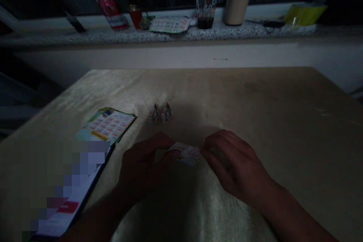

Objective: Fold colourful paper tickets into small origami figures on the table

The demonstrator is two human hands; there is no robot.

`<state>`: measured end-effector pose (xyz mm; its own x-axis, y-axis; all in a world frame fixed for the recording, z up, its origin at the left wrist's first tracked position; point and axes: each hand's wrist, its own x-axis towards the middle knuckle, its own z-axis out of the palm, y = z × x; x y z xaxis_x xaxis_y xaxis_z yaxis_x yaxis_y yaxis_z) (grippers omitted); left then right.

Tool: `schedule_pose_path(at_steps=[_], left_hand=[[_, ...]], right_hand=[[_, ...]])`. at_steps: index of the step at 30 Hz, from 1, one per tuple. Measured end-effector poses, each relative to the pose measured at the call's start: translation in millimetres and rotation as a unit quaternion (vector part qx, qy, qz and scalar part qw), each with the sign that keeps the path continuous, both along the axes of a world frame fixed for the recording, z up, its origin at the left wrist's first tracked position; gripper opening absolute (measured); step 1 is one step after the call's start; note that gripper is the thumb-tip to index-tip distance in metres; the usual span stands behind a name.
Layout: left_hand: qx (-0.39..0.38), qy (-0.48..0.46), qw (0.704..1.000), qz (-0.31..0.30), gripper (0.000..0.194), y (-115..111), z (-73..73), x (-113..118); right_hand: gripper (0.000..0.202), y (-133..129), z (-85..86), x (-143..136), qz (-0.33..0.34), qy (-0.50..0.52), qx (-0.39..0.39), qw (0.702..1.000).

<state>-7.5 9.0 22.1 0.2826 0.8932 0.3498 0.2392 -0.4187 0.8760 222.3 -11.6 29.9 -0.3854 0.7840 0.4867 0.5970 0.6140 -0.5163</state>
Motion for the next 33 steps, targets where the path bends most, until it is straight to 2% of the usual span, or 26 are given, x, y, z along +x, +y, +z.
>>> schedule_pose_path(at_steps=[3,5,9,12,14,18,24,33], left_hand=[[0.031,0.019,0.999,-0.020,0.002,-1.5,-1.9,0.8],[0.031,0.037,0.998,-0.035,0.004,-1.6,-3.0,1.1],[0.075,0.047,0.994,-0.062,0.014,0.0,-1.1,-0.2],[0.152,0.049,0.984,-0.084,0.009,0.6,2.3,-1.1],[0.184,0.051,0.978,-0.085,0.006,-0.2,3.6,-1.0],[0.196,0.071,0.975,-0.080,0.007,-4.6,1.2,0.8],[0.234,0.081,0.967,-0.053,0.013,-13.8,-2.7,6.6],[0.253,0.098,0.962,-0.037,0.020,-18.1,2.6,4.8]], right_hand=[[0.018,-0.8,-2.3,-4.6,0.006,0.075,0.031,0.997],[0.019,-0.7,-3.7,-7.9,0.030,0.102,0.047,0.993],[0.019,0.4,-4.3,-10.0,0.076,0.099,0.066,0.990],[0.020,0.4,-3.2,-10.3,0.074,0.087,0.073,0.991],[0.021,-0.2,-2.0,-11.8,0.065,0.093,0.079,0.990],[0.023,-1.2,0.9,-18.0,0.044,0.110,0.097,0.988],[0.018,-3.8,5.2,-27.4,-0.015,0.082,0.128,0.988],[0.015,-2.9,3.3,-21.4,-0.095,0.081,0.097,0.987]])
